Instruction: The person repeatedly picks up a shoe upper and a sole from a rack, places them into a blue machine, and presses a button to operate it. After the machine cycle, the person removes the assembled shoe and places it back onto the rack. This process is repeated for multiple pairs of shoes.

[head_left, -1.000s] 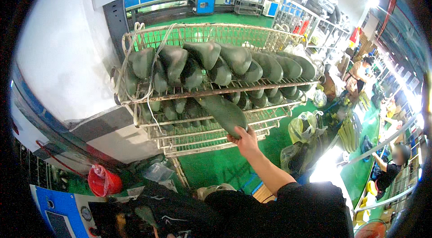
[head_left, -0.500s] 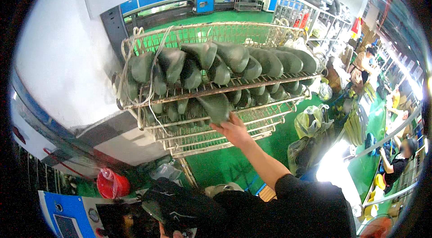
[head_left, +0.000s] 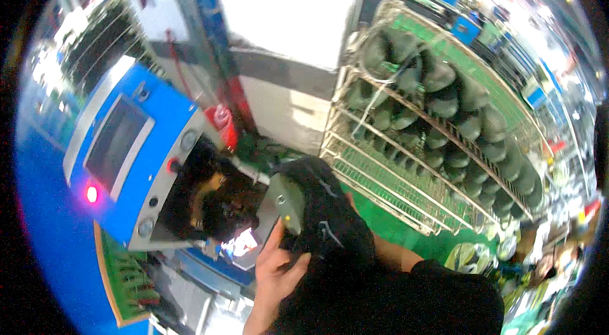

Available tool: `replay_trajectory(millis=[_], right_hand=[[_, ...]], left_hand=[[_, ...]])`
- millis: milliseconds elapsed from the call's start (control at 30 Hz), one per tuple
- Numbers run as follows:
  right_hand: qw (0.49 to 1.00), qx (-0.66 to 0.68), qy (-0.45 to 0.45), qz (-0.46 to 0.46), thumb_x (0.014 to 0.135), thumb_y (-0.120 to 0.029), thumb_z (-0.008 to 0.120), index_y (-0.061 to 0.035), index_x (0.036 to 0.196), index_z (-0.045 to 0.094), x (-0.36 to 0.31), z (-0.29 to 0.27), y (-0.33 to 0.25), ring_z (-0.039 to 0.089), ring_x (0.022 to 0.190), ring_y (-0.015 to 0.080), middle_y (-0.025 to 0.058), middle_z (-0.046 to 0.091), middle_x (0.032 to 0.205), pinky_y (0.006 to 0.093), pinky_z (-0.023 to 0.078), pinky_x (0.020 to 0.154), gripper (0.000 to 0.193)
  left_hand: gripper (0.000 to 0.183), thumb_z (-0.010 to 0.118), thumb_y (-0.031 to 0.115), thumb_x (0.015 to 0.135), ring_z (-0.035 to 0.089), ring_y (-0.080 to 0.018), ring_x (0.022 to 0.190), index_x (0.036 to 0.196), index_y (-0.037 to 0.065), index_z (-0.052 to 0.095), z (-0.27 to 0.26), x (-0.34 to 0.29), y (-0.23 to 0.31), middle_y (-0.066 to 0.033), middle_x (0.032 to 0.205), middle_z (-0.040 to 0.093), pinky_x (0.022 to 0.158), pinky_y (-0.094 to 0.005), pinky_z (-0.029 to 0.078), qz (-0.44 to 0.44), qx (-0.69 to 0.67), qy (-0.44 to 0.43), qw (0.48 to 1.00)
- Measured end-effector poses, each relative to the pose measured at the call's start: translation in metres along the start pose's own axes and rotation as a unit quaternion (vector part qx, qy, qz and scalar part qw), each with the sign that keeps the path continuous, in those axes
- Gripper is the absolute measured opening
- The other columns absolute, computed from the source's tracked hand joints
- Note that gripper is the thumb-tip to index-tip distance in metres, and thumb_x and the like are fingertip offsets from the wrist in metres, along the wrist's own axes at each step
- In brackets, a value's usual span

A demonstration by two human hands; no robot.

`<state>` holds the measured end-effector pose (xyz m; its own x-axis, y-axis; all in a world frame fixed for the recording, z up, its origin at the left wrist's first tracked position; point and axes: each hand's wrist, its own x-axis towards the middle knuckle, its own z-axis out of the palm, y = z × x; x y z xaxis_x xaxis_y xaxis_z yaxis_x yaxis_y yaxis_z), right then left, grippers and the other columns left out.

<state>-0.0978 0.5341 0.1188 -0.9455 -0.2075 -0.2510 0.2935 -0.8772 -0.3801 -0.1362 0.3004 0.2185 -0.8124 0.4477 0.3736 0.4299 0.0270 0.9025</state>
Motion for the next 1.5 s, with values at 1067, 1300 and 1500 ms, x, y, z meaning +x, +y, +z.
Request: replay_trajectory(millis=[1067,1300,1500], right_hand=[[0.448,-0.891,-0.057,-0.038,0.07,-0.053,0.075,-0.0191,0.157,0.027,0.195,0.155,0.095,0.063,0.103,0.049,0.0347,0.057,0.12,0.0496,0.053,0.087,0.105],[0.31,-0.949,-0.047,0.018,0.075,-0.055,0.073,-0.0274,0.159,0.012,0.187,0.171,0.126,0.06,0.101,0.0536,0.0358,0.052,0.118,0.0541,0.05,0.089,0.107],[0.298,-0.954,-0.043,-0.02,0.076,-0.053,0.072,-0.023,0.158,0.017,0.19,0.171,0.13,0.063,0.091,0.0491,0.0329,0.057,0.108,0.0524,0.052,0.08,0.103]], left_hand=[[0.016,0.059,0.017,0.087,0.056,-0.0205,0.07,0.102,0.011,0.06,-0.007,-0.082,-0.218,-0.0044,0.087,0.061,0.061,-0.0357,0.044,-0.366,-0.685,0.32,0.543],[0.037,0.06,0.023,0.09,0.062,-0.0194,0.1,0.127,0.019,0.057,-0.014,-0.089,-0.222,-0.0001,0.111,0.066,0.078,-0.0362,0.05,-0.31,-0.696,0.341,0.55],[0.037,0.057,0.031,0.092,0.059,-0.0234,0.084,0.124,0.013,0.051,-0.025,-0.12,-0.234,-0.0083,0.102,0.062,0.071,-0.0359,0.046,-0.312,-0.648,0.255,0.647]])
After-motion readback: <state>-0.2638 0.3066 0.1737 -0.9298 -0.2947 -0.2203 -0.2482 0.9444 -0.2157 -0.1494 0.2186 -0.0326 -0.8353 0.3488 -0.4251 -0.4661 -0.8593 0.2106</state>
